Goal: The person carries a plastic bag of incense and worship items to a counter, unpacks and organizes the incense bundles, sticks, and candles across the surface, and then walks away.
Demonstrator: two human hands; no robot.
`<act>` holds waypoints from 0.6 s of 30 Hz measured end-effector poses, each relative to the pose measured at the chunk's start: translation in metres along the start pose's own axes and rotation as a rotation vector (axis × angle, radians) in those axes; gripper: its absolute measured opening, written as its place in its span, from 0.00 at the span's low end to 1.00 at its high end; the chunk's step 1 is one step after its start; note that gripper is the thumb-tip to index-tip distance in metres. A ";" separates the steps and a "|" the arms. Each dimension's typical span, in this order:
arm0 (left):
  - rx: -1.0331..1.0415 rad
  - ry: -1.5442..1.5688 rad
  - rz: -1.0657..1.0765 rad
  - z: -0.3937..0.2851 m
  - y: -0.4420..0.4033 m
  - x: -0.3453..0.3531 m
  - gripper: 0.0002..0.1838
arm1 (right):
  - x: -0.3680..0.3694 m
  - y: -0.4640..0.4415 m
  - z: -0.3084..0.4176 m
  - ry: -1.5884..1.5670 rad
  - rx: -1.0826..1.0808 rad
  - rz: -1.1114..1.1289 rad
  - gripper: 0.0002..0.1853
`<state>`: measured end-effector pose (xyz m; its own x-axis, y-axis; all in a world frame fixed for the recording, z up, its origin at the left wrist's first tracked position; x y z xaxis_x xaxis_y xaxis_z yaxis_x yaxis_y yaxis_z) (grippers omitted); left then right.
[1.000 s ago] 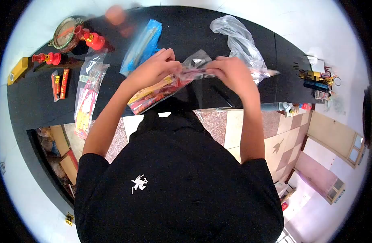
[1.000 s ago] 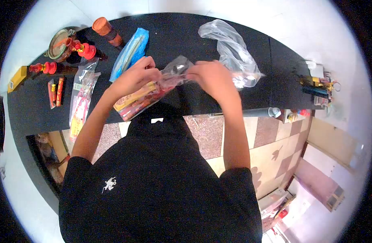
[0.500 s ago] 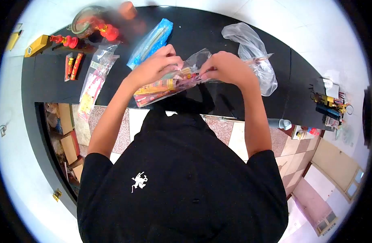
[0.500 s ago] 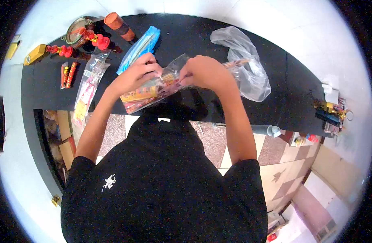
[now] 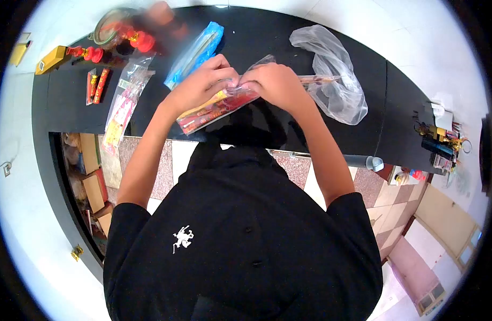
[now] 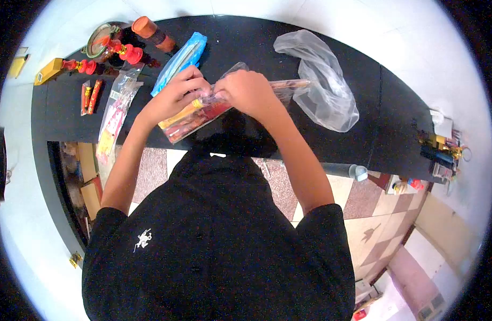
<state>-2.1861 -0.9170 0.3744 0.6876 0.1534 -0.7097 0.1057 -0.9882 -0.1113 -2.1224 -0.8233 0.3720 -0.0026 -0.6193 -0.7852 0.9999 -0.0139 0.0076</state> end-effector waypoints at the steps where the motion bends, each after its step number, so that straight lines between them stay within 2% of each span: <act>1: -0.016 0.008 -0.008 0.002 -0.001 -0.001 0.08 | -0.001 0.002 0.000 -0.004 0.010 -0.003 0.09; 8: -0.011 0.007 -0.015 0.006 0.002 -0.012 0.06 | -0.087 0.026 -0.014 -0.029 0.205 0.035 0.10; 12: 0.028 -0.039 0.007 -0.001 -0.004 -0.014 0.07 | -0.086 0.019 -0.016 -0.109 0.147 0.019 0.10; 15: -0.014 -0.016 0.046 -0.005 -0.006 -0.013 0.05 | -0.067 0.012 -0.020 -0.173 0.106 0.028 0.11; 18: 0.053 -0.073 0.012 0.000 -0.005 -0.008 0.05 | -0.041 0.000 -0.016 -0.190 0.055 0.067 0.10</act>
<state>-2.1926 -0.9137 0.3806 0.6339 0.1428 -0.7602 0.0583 -0.9888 -0.1372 -2.1216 -0.7854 0.3937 0.0557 -0.7573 -0.6507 0.9956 -0.0072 0.0935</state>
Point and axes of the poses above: each hand's wrist, its own y-axis away from the middle knuckle, its own x-axis out of the palm, z = x × y, the point moved 10 cm from there along -y, towards the middle knuckle, and after that the axes turned 6 degrees about -y, right-handed, at the moved point
